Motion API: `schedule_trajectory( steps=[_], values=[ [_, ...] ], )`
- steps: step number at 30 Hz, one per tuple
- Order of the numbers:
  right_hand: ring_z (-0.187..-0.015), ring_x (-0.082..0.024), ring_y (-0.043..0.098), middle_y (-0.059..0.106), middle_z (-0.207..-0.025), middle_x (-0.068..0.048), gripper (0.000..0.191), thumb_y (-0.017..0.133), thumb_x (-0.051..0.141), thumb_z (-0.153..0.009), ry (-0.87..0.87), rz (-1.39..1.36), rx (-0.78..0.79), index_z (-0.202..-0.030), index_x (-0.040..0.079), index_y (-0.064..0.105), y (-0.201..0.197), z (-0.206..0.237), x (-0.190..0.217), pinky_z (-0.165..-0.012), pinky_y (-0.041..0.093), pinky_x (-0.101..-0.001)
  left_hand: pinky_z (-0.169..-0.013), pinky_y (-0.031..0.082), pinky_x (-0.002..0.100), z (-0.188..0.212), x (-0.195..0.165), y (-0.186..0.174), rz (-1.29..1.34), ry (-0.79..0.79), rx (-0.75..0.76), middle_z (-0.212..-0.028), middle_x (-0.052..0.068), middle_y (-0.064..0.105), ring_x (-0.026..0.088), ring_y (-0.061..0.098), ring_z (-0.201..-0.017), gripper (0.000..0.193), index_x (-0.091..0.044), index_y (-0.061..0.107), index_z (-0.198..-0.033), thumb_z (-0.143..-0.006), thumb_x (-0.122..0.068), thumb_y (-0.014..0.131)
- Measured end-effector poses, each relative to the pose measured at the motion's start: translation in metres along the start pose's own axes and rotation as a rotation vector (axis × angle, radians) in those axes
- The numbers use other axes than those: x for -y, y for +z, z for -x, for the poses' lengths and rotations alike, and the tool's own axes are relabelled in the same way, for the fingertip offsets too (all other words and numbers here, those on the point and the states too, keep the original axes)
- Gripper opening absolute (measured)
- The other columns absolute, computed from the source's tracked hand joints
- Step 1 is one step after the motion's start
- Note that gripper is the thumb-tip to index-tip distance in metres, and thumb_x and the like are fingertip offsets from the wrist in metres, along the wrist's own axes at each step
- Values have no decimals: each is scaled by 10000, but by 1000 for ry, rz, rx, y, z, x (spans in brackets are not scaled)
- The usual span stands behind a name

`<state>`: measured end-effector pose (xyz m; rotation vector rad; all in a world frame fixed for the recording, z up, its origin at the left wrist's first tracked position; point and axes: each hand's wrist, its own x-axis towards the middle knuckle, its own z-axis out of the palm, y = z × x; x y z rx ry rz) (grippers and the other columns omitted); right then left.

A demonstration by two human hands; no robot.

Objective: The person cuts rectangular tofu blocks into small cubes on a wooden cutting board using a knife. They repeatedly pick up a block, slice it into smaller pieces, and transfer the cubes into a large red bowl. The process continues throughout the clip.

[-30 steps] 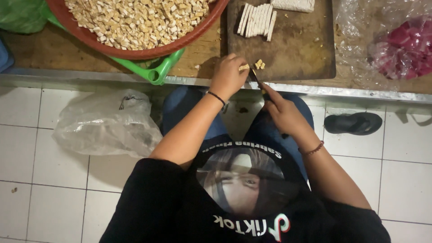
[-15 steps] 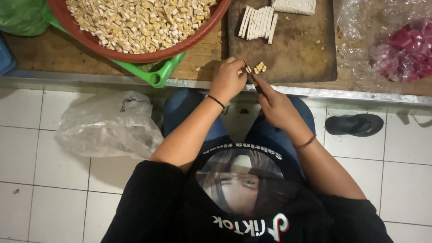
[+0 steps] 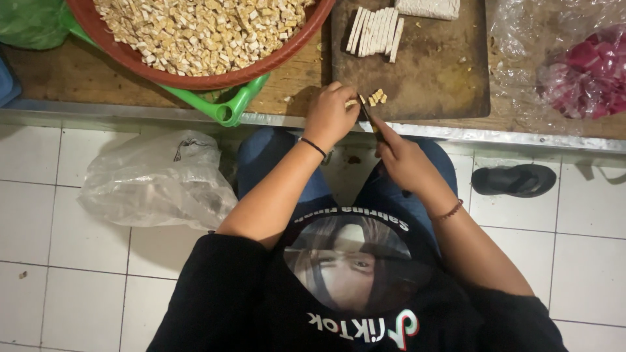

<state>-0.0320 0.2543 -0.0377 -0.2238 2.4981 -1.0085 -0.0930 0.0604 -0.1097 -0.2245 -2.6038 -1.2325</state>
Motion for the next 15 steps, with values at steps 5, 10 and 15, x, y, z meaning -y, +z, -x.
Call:
schedule_trajectory(
  steps=[5, 10, 15],
  values=[
    [-820, -294, 739, 760, -933, -174, 570, 490, 178, -1003, -49, 1, -24, -1567, 226, 418, -1, 16, -11, -773, 559, -406, -809, 540, 451, 0, -4, -3, -14, -5, 3, -965, 130, 688, 363, 667, -953, 138, -62, 725, -937, -841, -162, 727],
    [-688, -233, 719, 755, -926, -108, 568, 489, 180, -994, 80, -157, 3, -1553, 256, 427, -10, 24, -7, -646, 584, -367, -782, 533, 458, 0, -8, -8, 7, -11, 18, -937, 165, 679, 379, 659, -908, 296, -36, 722, -1020, -755, -161, 764],
    [-688, -205, 729, 754, -926, -107, 554, 496, 175, -1005, 14, -145, -33, -1553, 225, 431, -10, 19, 4, -663, 572, -346, -829, 543, 450, 3, -7, -9, 20, 18, 2, -968, 161, 686, 378, 663, -956, 223, -50, 731, -1017, -805, -116, 748]
  ],
)
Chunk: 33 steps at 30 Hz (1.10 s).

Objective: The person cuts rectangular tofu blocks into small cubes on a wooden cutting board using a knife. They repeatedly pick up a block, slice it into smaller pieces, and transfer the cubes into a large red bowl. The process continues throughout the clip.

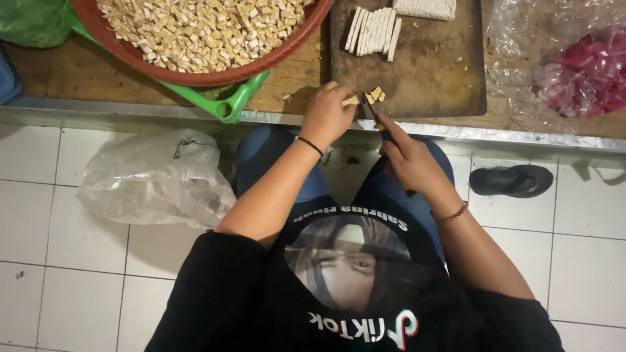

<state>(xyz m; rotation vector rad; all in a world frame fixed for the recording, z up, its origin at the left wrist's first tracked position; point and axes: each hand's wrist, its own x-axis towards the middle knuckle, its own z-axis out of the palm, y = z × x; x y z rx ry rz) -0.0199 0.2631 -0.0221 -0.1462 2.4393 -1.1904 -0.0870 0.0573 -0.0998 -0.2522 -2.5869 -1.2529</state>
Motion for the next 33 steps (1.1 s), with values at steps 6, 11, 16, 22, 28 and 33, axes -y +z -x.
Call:
schedule_trajectory(
  steps=[6, 11, 16, 22, 28, 33],
  values=[
    [-672, -219, 735, 738, -946, -152, 547, 466, 144, -1006, -81, 7, 13, -1549, 196, 421, 10, -16, 12, -679, 580, -359, -818, 540, 451, -1, 3, 5, -11, -56, 2, -943, 158, 691, 376, 669, -936, 124, -49, 729, -906, -794, -102, 735],
    [-645, -232, 735, 728, -905, -183, 561, 445, 136, -1002, -56, 46, 33, -1556, 212, 401, 12, -24, 21, -657, 586, -385, -808, 543, 447, -2, 5, 8, 13, -79, -10, -942, 160, 702, 372, 674, -929, 121, -43, 729, -892, -789, -106, 737],
    [-662, -266, 746, 735, -895, -199, 567, 431, 140, -1002, -2, 78, 58, -1560, 237, 400, 13, -26, 13, -682, 591, -403, -787, 552, 444, -3, 9, 12, 7, -93, -29, -929, 158, 709, 364, 690, -893, 116, -38, 732, -865, -778, -115, 742],
    [-879, -331, 743, 764, -993, -196, 543, 484, 157, -1015, -139, 137, 3, -1552, 210, 416, 16, -20, -15, -796, 561, -431, -764, 555, 445, -2, 13, 15, 4, -71, -48, -913, 159, 708, 366, 695, -859, 113, -31, 731, -838, -787, -129, 754],
    [-754, -245, 761, 778, -962, -143, 575, 471, 175, -998, 0, 77, 49, -1564, 249, 409, 8, -3, -19, -760, 579, -365, -778, 553, 446, -1, 9, 9, -2, -56, -23, -944, 161, 704, 369, 691, -888, 155, -32, 734, -897, -794, -142, 767],
    [-709, -204, 737, 766, -952, -110, 560, 487, 186, -1004, 29, 20, 17, -1558, 242, 430, 0, 0, -6, -687, 574, -349, -793, 535, 459, 3, 2, -2, -47, 62, -75, -955, 181, 683, 393, 660, -910, 341, -11, 736, -995, -713, -187, 811]
  ],
)
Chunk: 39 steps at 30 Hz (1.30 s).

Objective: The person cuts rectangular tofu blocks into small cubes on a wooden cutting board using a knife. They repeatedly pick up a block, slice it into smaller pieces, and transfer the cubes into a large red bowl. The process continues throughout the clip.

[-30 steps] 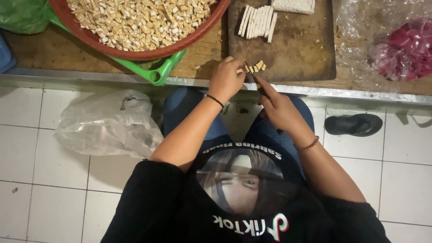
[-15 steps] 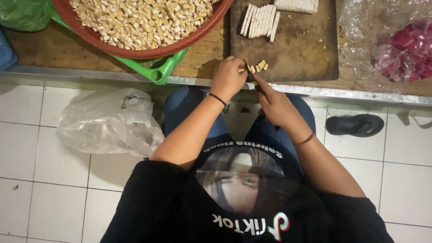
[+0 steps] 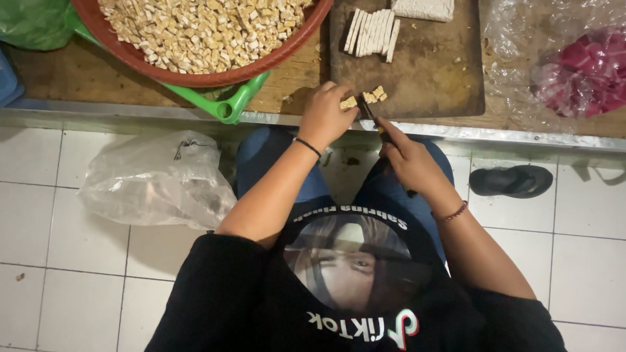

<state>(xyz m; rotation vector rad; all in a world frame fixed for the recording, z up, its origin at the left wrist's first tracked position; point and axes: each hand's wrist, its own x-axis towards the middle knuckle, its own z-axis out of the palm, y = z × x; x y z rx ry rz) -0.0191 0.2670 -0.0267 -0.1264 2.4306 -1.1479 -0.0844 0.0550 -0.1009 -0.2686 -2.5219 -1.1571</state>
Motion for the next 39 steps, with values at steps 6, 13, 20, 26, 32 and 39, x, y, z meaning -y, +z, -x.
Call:
schedule_trajectory(
  steps=[6, 13, 20, 26, 32, 39],
  values=[
    [-692, -223, 735, 747, -932, -134, 560, 489, 166, -996, -40, -2, -4, -1551, 209, 424, 5, -6, 12, -674, 572, -364, -823, 546, 446, 2, 0, -2, -31, -88, 64, -949, 139, 704, 356, 682, -936, 152, -66, 757, -908, -794, -166, 769],
    [-659, -252, 732, 726, -875, -185, 540, 465, 149, -1004, -122, 50, -2, -1541, 185, 433, 14, -19, 27, -668, 570, -390, -779, 549, 443, -1, 6, 5, 11, -148, 70, -939, 155, 695, 363, 681, -908, 112, -47, 729, -871, -801, -134, 742],
    [-650, -257, 737, 735, -887, -182, 549, 449, 145, -998, -84, 74, 16, -1543, 200, 421, 14, -22, 28, -680, 578, -401, -793, 551, 440, -2, 12, 9, 1, -116, 58, -921, 152, 704, 358, 689, -900, 126, -47, 734, -866, -791, -146, 755],
    [-719, -278, 757, 751, -919, -183, 562, 451, 153, -990, -68, 80, 24, -1545, 227, 415, 16, -18, 10, -739, 578, -415, -803, 554, 438, -1, 15, 11, 11, -134, 56, -936, 155, 708, 361, 692, -907, 131, -44, 736, -866, -799, -154, 756],
    [-838, -274, 734, 770, -934, -172, 571, 500, 154, -1002, -154, 114, -2, -1565, 214, 432, 13, -5, -12, -784, 554, -409, -802, 554, 443, 1, 11, 9, 13, -139, 53, -954, 154, 703, 365, 688, -922, 126, -49, 739, -883, -822, -159, 745],
    [-704, -188, 736, 751, -945, -106, 556, 492, 161, -1004, -28, -42, -16, -1554, 222, 434, 4, -2, -8, -698, 566, -332, -791, 540, 452, 4, -3, -1, -1, -148, 72, -1009, 151, 692, 368, 672, -943, 299, -54, 737, -1018, -777, -221, 794]
  ],
)
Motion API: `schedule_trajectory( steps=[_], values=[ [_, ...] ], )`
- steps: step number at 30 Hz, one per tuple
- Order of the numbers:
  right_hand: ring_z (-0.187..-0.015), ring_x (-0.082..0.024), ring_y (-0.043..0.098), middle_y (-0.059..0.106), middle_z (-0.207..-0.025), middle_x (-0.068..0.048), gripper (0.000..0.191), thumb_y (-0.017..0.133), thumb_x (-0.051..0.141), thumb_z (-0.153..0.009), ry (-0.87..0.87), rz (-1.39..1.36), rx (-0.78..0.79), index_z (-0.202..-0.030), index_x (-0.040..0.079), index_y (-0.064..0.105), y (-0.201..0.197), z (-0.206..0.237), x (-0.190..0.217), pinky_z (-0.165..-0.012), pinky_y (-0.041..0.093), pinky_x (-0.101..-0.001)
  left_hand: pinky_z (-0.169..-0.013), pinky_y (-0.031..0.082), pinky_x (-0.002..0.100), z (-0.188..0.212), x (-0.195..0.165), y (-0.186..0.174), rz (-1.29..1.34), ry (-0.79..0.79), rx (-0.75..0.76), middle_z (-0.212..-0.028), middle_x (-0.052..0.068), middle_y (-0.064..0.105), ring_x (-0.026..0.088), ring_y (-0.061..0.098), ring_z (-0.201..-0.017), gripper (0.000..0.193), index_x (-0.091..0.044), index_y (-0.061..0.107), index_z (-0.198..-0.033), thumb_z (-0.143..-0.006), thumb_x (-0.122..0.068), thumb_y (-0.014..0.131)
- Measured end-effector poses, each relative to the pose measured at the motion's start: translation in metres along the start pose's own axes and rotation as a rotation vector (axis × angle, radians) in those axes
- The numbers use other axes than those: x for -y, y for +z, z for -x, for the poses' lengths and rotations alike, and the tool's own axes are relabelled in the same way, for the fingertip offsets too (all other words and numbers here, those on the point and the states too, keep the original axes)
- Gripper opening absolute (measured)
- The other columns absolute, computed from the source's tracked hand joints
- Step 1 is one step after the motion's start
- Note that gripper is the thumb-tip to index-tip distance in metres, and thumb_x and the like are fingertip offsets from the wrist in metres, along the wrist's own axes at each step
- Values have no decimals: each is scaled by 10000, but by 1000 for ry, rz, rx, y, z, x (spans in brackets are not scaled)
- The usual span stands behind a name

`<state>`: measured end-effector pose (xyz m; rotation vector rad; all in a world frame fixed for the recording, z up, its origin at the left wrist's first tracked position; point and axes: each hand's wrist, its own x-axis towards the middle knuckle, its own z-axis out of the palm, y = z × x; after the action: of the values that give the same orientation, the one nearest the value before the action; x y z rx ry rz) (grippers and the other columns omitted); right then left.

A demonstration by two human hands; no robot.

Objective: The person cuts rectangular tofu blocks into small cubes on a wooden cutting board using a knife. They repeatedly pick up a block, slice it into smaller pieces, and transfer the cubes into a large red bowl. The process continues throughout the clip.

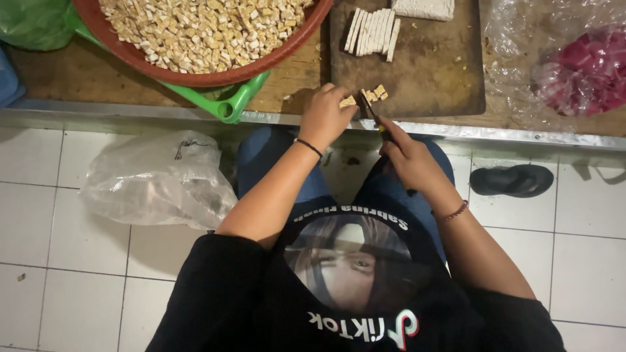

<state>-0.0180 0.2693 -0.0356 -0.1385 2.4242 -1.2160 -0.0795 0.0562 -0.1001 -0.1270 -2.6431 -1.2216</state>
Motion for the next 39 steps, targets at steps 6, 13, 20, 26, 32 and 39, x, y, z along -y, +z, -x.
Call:
schedule_trajectory(
  steps=[6, 13, 20, 26, 32, 39],
  values=[
    [-681, -199, 733, 747, -943, -117, 554, 494, 161, -997, -25, -5, 12, -1546, 210, 435, 3, -4, 17, -692, 573, -339, -818, 542, 446, 2, 0, -4, 0, 41, -17, -1004, 148, 684, 361, 670, -961, 245, -55, 728, -993, -793, -191, 770],
    [-648, -239, 738, 726, -845, -165, 557, 495, 157, -988, -91, 78, 16, -1540, 216, 440, 10, -9, 34, -675, 577, -385, -793, 532, 463, 0, 8, 3, -52, 69, -37, -906, 139, 682, 363, 672, -899, 105, -55, 721, -878, -816, -139, 731],
    [-623, -245, 732, 707, -798, -181, 551, 458, 145, -1000, -65, 101, 56, -1546, 212, 424, 11, -21, 43, -658, 573, -396, -770, 542, 455, -5, 13, 4, 2, 65, -36, -909, 152, 687, 368, 681, -878, 119, -44, 714, -875, -792, -125, 741],
    [-651, -255, 742, 725, -835, -192, 549, 448, 138, -997, -45, 116, 63, -1542, 196, 427, 10, -21, 34, -696, 578, -396, -774, 546, 453, -5, 15, 5, 11, 29, -12, -916, 154, 691, 367, 684, -873, 108, -41, 720, -873, -809, -127, 731],
    [-736, -272, 752, 750, -908, -171, 580, 464, 137, -986, -51, 126, 63, -1556, 228, 414, 13, -11, 16, -741, 575, -403, -770, 550, 447, -5, 15, 5, 30, 29, -7, -932, 161, 685, 371, 682, -883, 121, -33, 710, -889, -832, -139, 719],
    [-724, -243, 751, 771, -932, -141, 590, 497, 182, -983, 2, 102, 67, -1563, 256, 415, 4, 2, 8, -745, 577, -369, -779, 542, 455, -2, 4, -3, 16, 18, 11, -972, 166, 687, 382, 672, -924, 173, -36, 713, -950, -828, -157, 735]
  ],
)
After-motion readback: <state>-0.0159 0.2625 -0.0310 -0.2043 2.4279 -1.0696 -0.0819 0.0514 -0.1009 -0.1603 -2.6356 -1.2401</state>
